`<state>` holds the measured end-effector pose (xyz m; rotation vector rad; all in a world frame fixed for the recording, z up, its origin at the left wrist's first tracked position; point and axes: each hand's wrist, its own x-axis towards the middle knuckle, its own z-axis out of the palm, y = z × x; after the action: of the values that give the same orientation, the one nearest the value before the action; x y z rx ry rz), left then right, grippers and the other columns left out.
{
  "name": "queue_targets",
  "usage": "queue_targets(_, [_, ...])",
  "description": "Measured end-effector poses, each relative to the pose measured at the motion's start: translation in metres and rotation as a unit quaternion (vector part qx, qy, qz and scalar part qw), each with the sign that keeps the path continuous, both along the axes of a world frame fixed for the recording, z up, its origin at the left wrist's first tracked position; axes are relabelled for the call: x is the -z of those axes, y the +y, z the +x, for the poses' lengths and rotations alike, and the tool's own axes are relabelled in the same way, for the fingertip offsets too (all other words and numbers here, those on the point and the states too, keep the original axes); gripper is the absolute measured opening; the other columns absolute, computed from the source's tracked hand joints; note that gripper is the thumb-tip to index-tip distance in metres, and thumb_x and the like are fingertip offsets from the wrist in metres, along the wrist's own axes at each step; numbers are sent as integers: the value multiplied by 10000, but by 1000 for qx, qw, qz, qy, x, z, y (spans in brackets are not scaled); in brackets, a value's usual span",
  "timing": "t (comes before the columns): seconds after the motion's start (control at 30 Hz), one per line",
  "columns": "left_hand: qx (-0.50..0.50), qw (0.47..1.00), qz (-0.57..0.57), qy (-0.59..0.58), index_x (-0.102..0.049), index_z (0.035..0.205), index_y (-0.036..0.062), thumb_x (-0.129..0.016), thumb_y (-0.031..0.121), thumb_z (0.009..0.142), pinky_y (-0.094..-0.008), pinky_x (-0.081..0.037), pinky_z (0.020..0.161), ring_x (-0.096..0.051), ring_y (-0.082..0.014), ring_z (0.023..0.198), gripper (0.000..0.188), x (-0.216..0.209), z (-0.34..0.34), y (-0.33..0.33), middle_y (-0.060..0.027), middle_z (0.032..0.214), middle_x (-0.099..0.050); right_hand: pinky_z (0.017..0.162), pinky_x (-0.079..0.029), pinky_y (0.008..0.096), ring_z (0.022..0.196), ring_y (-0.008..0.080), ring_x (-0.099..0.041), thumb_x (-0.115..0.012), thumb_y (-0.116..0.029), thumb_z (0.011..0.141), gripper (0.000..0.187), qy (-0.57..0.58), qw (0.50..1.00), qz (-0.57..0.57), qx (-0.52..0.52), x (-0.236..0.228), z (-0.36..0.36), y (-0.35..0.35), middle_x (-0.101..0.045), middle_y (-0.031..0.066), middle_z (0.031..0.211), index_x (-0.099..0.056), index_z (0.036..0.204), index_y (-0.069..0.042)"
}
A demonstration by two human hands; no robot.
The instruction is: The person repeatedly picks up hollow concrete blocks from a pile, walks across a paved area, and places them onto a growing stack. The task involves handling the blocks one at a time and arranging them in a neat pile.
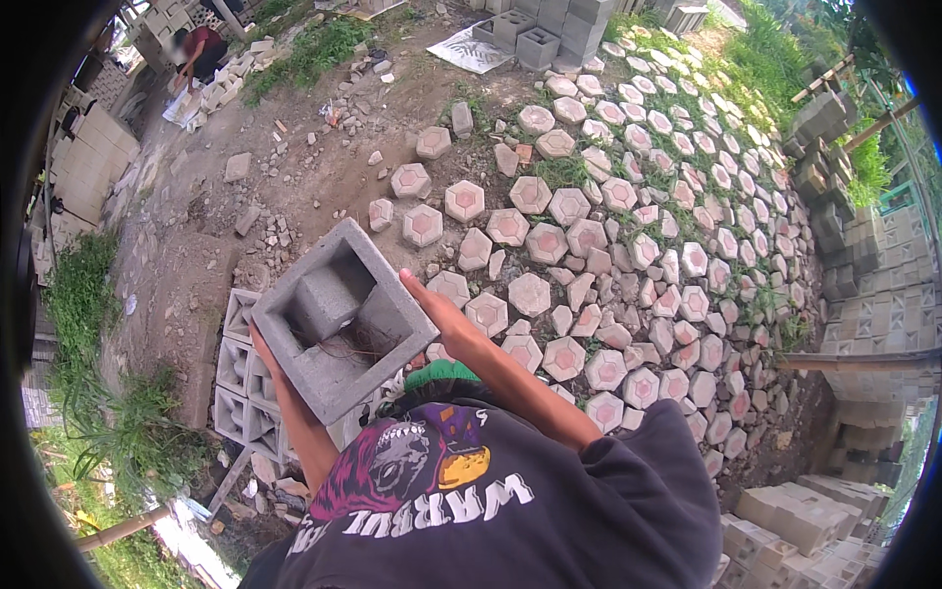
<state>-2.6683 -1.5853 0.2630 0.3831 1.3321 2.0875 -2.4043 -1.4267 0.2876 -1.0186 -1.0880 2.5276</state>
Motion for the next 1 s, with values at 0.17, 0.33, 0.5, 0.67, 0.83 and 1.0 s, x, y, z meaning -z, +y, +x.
queue_targets(0.17, [42,999,5,4,-546,1228,35,-317,473,982,-382,-393,997,-544,-249,1088,552,-4,5,88,-102,1165,-599,1043,-343,357,1268,251,-435,-440,-662,893,791,5,998,-12,60,-14,13,58,-472,154,1383,-512,1326,-5])
queue_targets(0.33, [98,994,11,-56,-562,1201,48,-326,491,981,-361,-402,978,-555,-227,1048,548,-5,1,166,-83,1132,-605,1062,-305,343,1282,246,-418,-434,-645,905,782,-6,994,13,110,-9,15,103,-441,147,1412,-477,1359,-10])
queue_targets(0.5, [150,987,-4,-58,-566,1194,51,-329,497,980,-354,-405,971,-557,-218,1035,549,-3,-27,234,-77,1123,-606,1074,-290,350,1297,256,-403,-433,-644,906,780,-15,987,-38,156,-13,-4,142,-421,160,1426,-474,1362,-12])
queue_targets(0.67, [247,964,-25,-98,-579,1169,51,-332,513,979,-335,-412,952,-561,-194,998,556,13,-44,339,-63,1094,-608,1100,-254,349,1328,258,-361,-415,-649,911,818,-30,968,7,249,12,-18,205,-389,174,1445,-432,1379,22])
queue_targets(0.83, [286,950,-35,-119,-572,1177,15,-310,506,980,-344,-422,958,-567,-212,1020,590,-7,-59,424,-93,1110,-612,1071,-292,319,1287,220,-398,-391,-582,954,734,7,950,30,309,13,-40,249,-423,119,1423,-420,1390,8])
queue_targets(1.0, [367,920,-58,-127,-578,1170,0,-306,516,981,-323,-435,940,-583,-199,980,613,-26,-56,486,-90,1087,-621,1011,-361,288,1187,156,-470,-423,-513,974,622,1,919,-37,393,-11,-50,274,-495,47,1360,-463,1376,-40])
